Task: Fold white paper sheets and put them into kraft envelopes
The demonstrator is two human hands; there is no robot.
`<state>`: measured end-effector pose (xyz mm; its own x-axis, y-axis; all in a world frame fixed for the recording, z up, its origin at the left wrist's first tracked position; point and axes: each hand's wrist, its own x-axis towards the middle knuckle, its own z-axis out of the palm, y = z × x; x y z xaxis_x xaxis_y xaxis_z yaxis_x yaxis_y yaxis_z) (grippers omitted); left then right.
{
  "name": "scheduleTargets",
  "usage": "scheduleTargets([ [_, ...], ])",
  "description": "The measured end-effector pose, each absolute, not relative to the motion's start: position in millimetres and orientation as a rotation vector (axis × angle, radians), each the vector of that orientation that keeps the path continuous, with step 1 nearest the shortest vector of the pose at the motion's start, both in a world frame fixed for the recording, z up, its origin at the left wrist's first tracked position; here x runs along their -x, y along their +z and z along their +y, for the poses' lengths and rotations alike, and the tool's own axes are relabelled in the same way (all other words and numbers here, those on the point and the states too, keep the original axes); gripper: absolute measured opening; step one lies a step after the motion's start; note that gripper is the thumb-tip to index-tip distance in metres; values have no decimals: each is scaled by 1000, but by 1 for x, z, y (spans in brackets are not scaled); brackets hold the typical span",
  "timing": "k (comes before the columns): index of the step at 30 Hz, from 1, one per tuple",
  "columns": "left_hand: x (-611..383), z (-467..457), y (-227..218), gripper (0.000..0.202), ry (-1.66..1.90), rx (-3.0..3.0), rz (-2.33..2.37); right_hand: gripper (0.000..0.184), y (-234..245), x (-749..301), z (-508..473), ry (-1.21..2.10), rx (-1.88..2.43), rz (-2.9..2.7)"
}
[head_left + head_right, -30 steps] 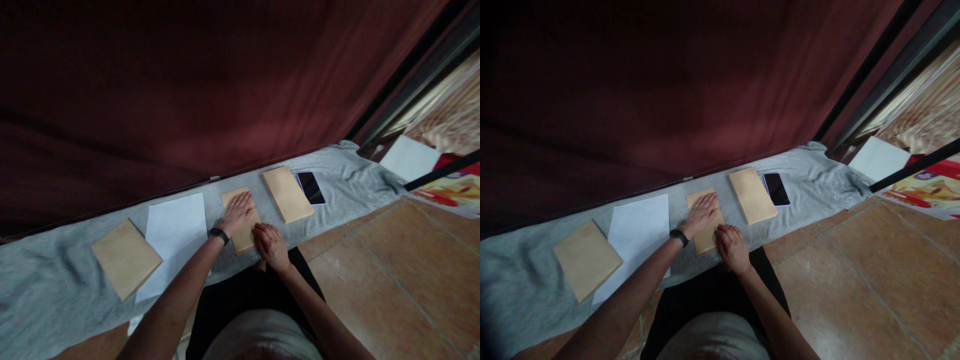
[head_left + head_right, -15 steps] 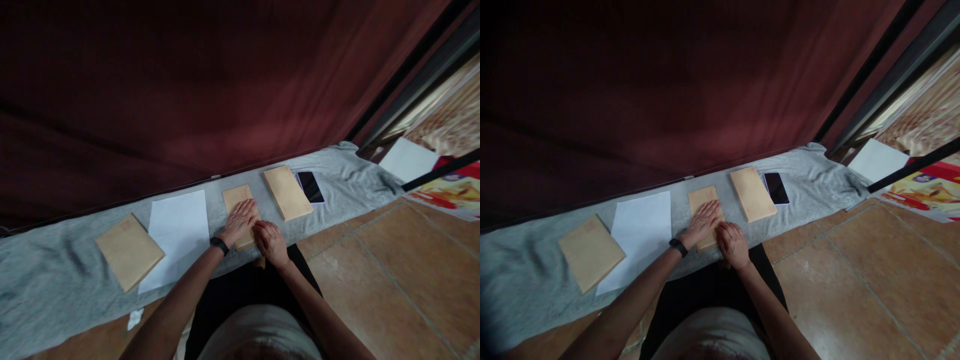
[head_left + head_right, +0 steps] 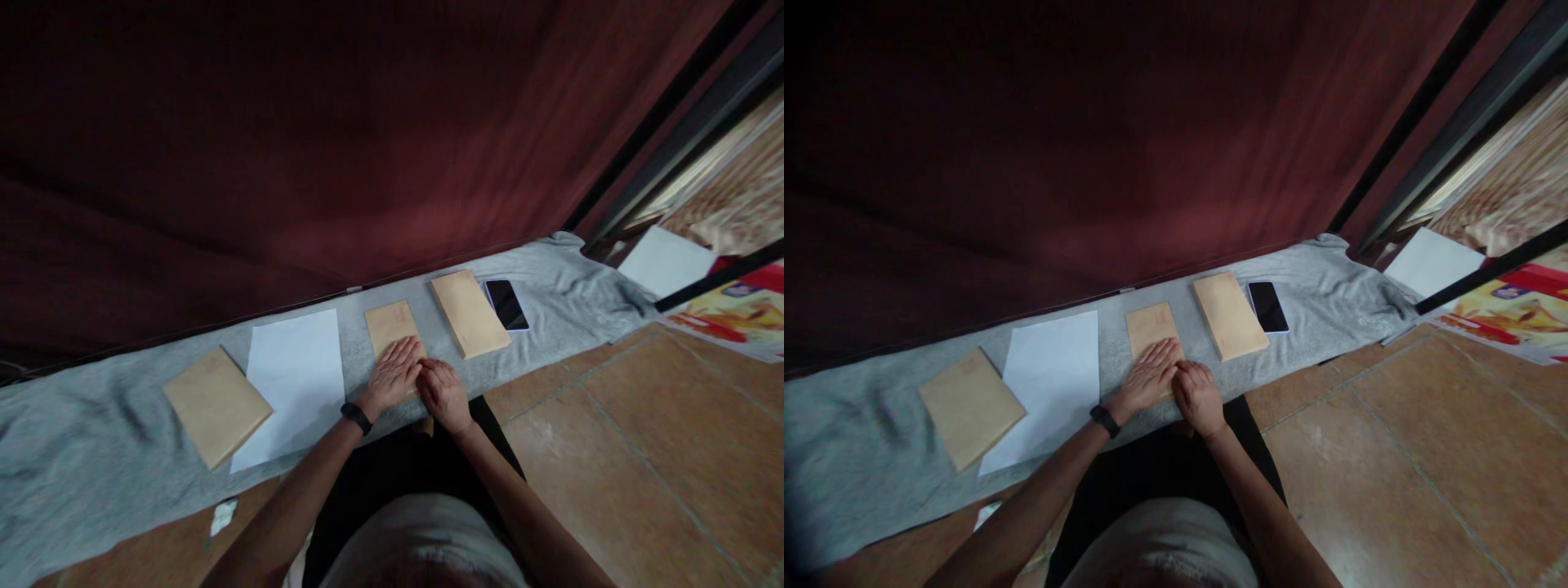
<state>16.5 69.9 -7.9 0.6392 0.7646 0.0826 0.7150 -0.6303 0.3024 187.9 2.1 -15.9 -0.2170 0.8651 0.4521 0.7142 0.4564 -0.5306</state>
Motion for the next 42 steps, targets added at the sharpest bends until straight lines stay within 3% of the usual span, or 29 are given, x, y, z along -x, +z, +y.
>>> scheduleTargets([
  [10,-7,32,-3,60,371,-2656,1143,36,-14,-190,1,327,1292,-2007],
  [19,0,12,1,64,351,-2672,1151,29,-12,-189,0,316,1315,-1994],
  [28,10,-4,12,65,260,-2681,1077,39,-13,-199,-12,288,1331,-2123],
  [33,15,7,12,57,226,-2644,1041,44,-14,-204,-22,238,1343,-2215],
  [42,4,65,-3,64,197,-2630,1289,44,-15,-204,-25,204,1366,-2207],
])
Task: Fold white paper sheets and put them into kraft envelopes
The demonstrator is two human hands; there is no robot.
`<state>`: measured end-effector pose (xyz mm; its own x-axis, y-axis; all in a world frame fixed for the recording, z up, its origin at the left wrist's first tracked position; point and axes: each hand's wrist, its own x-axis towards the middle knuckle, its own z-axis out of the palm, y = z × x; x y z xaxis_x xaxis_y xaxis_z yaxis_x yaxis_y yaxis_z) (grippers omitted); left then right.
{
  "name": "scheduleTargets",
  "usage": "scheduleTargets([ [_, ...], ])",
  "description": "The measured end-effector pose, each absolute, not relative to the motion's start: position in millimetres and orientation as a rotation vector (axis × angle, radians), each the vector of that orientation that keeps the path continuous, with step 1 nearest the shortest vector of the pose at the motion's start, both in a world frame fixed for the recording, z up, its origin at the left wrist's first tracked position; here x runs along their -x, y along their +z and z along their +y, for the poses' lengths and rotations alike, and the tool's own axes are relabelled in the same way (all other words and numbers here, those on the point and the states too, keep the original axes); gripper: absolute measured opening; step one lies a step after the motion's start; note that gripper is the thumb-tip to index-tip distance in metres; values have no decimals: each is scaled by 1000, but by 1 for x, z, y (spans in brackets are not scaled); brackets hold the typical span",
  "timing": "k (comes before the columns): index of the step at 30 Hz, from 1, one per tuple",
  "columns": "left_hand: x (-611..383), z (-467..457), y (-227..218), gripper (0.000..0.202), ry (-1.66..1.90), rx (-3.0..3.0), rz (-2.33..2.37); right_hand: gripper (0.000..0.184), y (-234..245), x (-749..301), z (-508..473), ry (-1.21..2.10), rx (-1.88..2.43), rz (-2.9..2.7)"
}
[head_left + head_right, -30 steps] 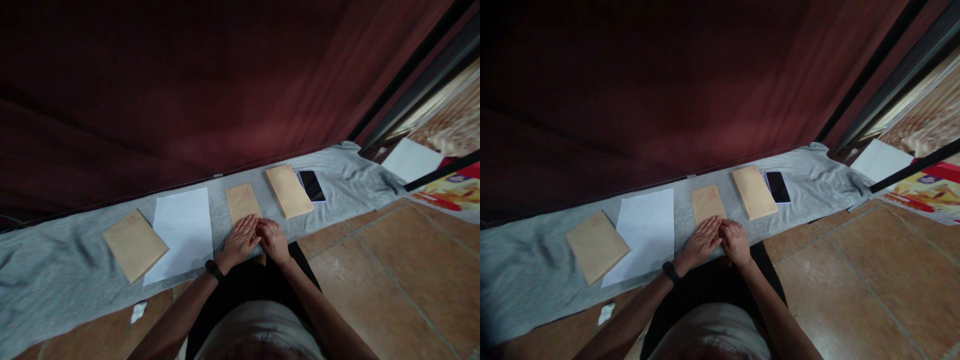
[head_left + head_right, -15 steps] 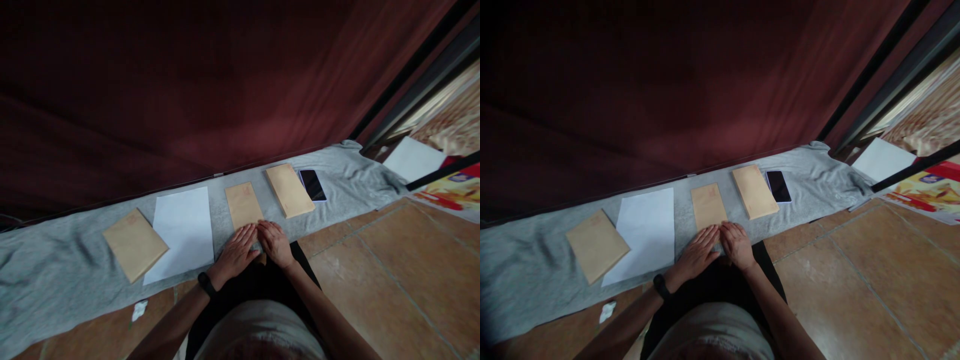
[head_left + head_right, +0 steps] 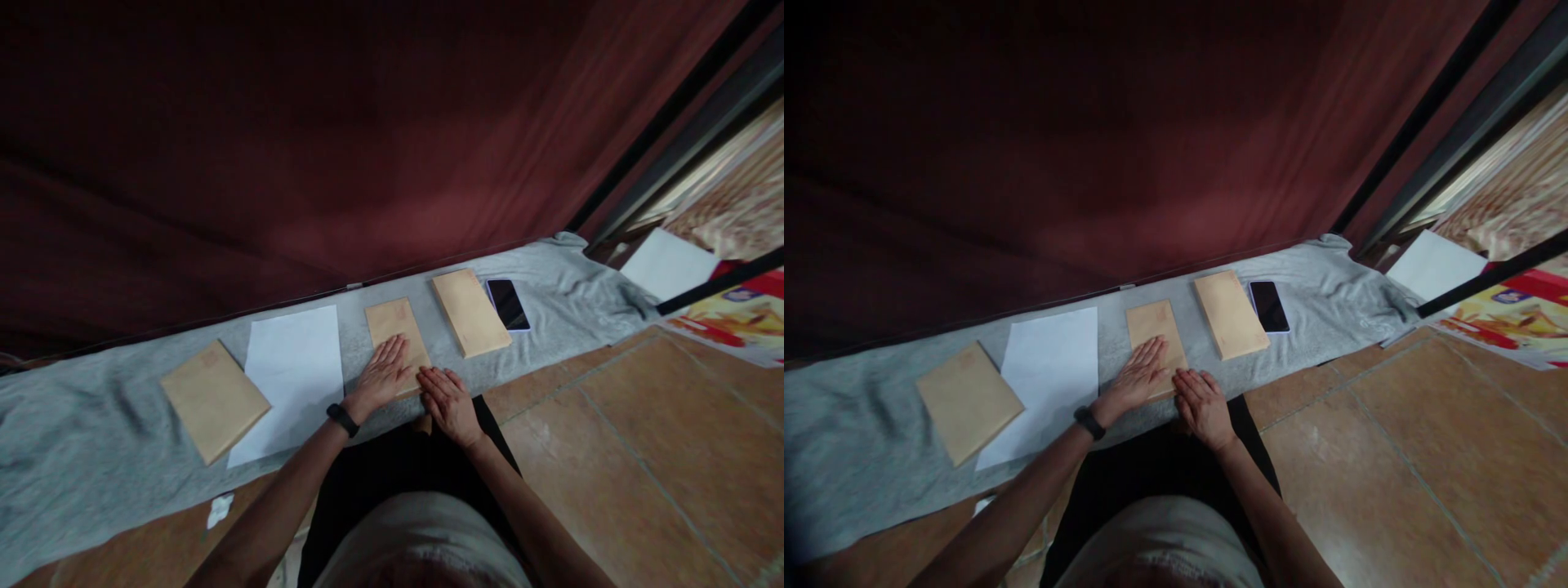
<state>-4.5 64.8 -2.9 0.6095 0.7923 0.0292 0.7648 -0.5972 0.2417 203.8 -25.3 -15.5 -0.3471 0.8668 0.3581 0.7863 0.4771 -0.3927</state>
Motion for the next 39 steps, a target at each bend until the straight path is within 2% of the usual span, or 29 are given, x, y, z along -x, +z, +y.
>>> scheduleTargets([
  [7,-3,105,-4,67,155,-2584,1452,44,-15,-203,-25,182,1368,-2193],
  [18,-21,132,0,61,114,-2542,1569,45,-19,-202,-26,184,1368,-2193],
  [39,-21,71,-4,59,191,-2711,1297,45,-26,-202,-25,175,1366,-2170],
])
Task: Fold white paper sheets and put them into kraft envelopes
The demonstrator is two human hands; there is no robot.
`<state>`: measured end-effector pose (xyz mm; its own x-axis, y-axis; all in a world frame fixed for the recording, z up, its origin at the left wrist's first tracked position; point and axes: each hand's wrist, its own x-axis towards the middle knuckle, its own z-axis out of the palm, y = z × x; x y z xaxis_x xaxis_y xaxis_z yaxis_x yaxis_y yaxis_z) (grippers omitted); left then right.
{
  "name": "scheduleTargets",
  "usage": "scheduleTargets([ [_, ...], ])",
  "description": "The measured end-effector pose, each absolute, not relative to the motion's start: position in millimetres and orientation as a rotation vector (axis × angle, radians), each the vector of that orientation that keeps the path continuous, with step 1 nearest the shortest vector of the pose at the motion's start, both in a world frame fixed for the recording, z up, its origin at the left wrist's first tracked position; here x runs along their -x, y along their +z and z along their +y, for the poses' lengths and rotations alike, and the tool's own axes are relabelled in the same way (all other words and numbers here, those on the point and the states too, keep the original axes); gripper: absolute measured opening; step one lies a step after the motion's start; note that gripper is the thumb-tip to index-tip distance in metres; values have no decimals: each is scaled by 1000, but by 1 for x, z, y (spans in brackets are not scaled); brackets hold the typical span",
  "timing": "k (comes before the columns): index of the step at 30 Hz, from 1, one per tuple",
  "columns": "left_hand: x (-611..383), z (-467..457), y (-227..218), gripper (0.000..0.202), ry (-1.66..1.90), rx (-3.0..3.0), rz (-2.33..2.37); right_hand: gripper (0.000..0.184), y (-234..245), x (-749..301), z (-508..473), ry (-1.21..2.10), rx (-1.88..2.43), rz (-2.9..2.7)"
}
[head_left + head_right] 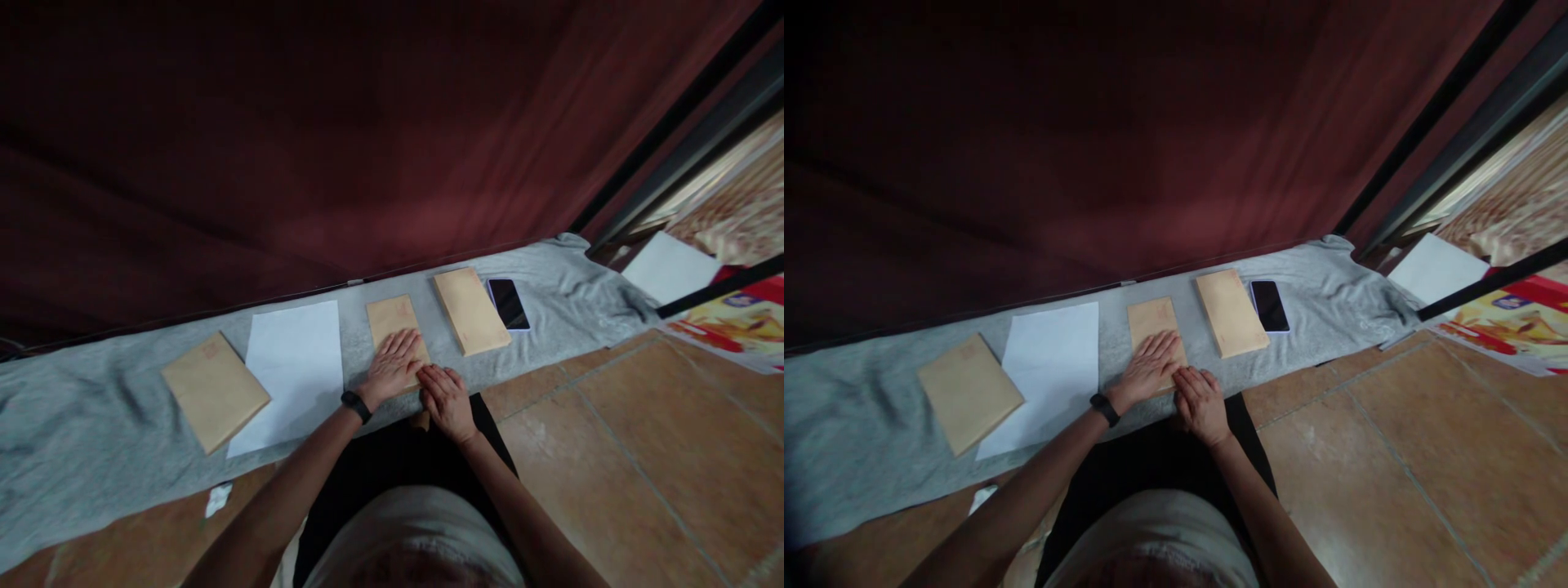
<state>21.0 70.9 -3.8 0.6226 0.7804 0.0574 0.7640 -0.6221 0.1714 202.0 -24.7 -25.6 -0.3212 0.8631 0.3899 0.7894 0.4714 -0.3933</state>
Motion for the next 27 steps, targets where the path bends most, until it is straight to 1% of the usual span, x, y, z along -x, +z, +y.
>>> scheduleTargets([
  [10,-15,43,1,59,268,-2722,1221,41,-28,-202,-26,176,1377,-2169],
  [18,-11,18,3,61,307,-2720,1232,45,-27,-203,-26,183,1376,-2184],
  [22,-6,6,1,57,371,-2681,1261,46,-24,-203,-26,191,1384,-2178],
  [27,0,-5,-2,43,487,-2609,1362,43,-21,-203,-25,211,1382,-2145],
])
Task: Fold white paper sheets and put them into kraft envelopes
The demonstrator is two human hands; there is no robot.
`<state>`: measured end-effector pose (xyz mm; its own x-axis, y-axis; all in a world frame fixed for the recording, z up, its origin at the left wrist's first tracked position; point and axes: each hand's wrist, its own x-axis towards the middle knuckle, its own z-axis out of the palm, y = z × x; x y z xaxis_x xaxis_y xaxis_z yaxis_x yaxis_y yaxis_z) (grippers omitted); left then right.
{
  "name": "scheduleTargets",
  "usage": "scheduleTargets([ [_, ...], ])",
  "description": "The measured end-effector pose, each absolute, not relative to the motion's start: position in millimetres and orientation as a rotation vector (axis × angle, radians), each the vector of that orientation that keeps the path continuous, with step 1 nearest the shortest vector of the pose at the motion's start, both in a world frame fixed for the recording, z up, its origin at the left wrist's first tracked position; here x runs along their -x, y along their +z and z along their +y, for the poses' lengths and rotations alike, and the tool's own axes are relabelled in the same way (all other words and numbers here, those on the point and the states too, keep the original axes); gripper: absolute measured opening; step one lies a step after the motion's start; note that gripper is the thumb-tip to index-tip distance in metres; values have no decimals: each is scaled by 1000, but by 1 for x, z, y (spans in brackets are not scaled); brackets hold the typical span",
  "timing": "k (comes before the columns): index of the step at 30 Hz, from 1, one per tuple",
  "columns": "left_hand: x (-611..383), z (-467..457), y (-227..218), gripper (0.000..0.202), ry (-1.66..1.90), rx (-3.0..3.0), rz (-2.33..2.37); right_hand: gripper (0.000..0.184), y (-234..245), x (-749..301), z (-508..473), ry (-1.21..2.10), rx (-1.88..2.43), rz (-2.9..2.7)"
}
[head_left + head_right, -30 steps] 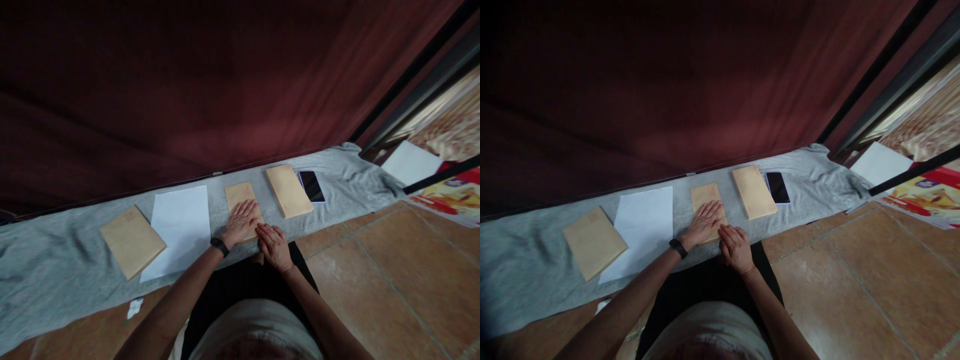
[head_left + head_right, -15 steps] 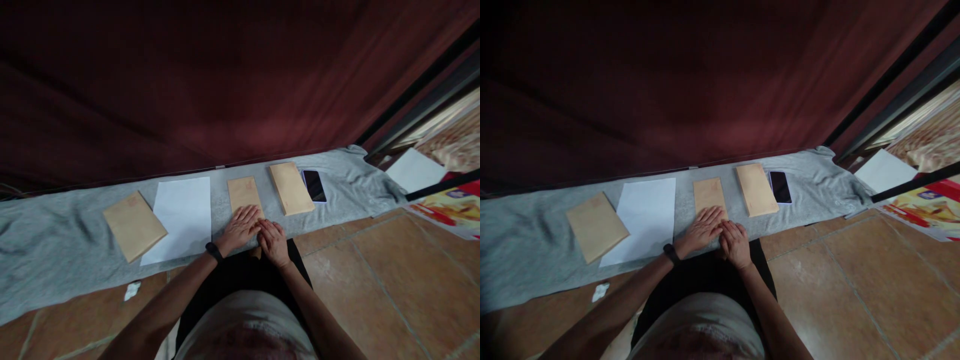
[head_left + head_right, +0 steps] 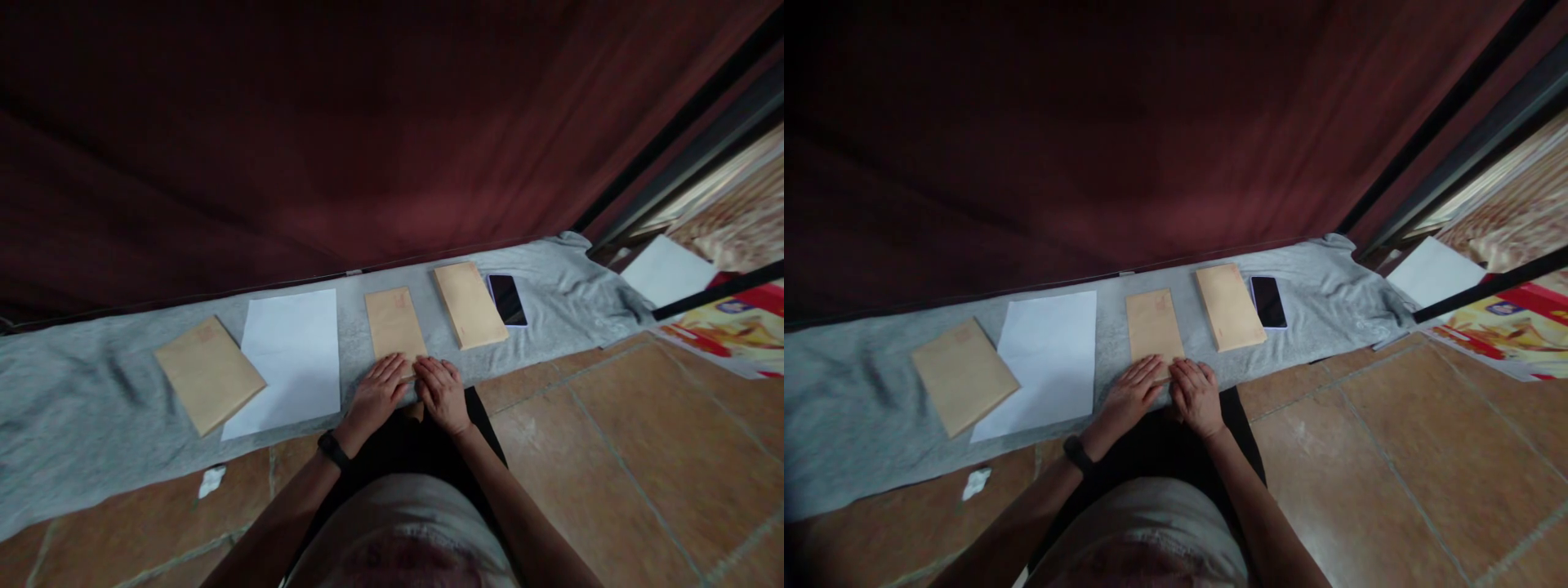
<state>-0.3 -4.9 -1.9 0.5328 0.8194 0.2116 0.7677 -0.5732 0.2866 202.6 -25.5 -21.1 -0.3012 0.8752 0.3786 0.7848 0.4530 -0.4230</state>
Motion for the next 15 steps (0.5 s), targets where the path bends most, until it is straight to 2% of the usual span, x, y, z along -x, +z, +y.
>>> scheduleTargets([
  [7,6,-11,-2,33,586,-2560,1403,36,-19,-204,-25,252,1370,-2094],
  [15,10,-16,-2,33,662,-2523,1415,31,-17,-201,-22,266,1394,-2042],
])
